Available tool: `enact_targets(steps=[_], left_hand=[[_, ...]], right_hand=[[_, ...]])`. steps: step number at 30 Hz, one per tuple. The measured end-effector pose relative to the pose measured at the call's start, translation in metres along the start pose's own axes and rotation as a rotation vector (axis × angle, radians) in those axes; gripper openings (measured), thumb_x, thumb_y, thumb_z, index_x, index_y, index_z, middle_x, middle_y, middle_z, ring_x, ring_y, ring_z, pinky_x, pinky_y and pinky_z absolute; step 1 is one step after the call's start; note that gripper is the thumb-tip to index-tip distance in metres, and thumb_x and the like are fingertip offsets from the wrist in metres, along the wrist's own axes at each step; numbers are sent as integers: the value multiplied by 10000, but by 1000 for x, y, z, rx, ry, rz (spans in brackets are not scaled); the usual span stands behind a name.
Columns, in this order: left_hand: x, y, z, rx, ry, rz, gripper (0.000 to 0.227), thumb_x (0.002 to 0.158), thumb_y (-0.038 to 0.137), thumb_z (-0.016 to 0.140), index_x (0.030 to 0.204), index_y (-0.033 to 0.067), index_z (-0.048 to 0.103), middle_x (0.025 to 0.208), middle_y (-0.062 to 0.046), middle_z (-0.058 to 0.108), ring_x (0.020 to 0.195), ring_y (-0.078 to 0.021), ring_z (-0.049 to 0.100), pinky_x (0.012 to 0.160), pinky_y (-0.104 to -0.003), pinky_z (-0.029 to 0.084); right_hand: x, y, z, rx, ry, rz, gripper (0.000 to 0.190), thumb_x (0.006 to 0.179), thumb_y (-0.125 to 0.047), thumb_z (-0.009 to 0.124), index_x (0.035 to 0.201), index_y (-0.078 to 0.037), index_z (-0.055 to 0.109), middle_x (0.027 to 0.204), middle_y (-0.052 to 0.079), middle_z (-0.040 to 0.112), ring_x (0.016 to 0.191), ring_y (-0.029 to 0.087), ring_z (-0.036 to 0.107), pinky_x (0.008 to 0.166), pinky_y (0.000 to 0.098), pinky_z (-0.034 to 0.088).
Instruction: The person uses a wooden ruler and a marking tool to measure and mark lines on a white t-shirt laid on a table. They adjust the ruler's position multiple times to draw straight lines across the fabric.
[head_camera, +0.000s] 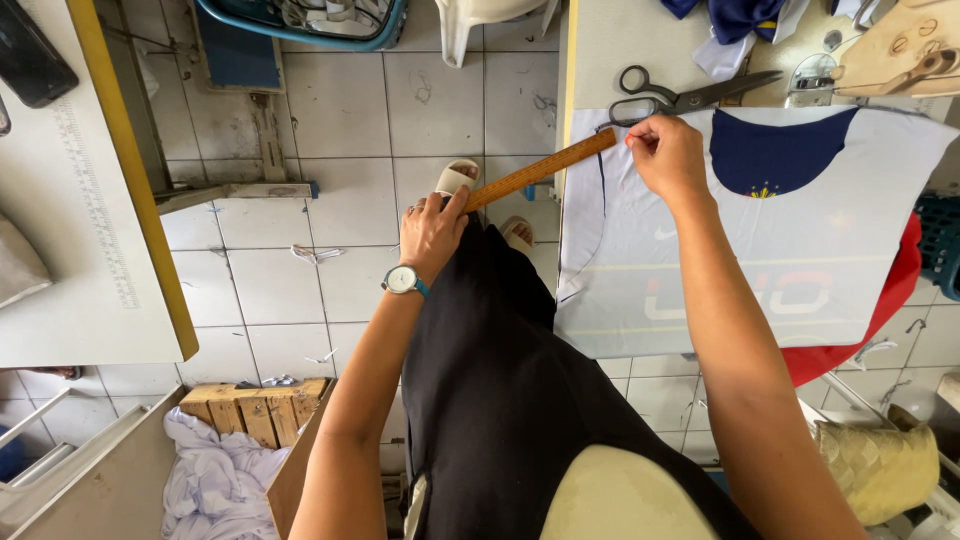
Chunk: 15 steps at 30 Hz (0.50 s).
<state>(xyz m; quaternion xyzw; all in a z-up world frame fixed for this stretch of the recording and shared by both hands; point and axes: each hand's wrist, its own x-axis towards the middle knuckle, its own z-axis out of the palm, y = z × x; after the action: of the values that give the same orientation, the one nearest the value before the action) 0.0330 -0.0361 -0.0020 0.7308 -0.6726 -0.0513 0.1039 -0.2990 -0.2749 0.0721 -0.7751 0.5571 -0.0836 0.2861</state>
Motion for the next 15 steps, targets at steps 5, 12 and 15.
enact_targets(steps=[5,12,15], left_hand=[[5,0,-7,-5,-14,3,456,908,460,667,1349,365,604,866,0,572,838,-242,704,723,-393,569],[7,-1,-10,2,-21,5,444,913,460,661,1343,366,599,857,-3,576,823,-243,706,721,-397,568],[9,-1,-14,-1,-11,9,439,914,450,670,1341,362,610,849,-13,579,809,-250,704,720,-398,565]], right_hand=[[11,9,17,-4,0,-51,107,903,-88,754,1001,-125,779,775,52,679,755,233,687,666,323,591],[17,2,23,-12,78,-83,98,908,-69,765,988,-124,770,779,53,689,768,233,693,670,299,603],[19,0,25,-7,82,-73,89,910,-76,765,987,-119,771,778,50,685,765,223,695,667,291,605]])
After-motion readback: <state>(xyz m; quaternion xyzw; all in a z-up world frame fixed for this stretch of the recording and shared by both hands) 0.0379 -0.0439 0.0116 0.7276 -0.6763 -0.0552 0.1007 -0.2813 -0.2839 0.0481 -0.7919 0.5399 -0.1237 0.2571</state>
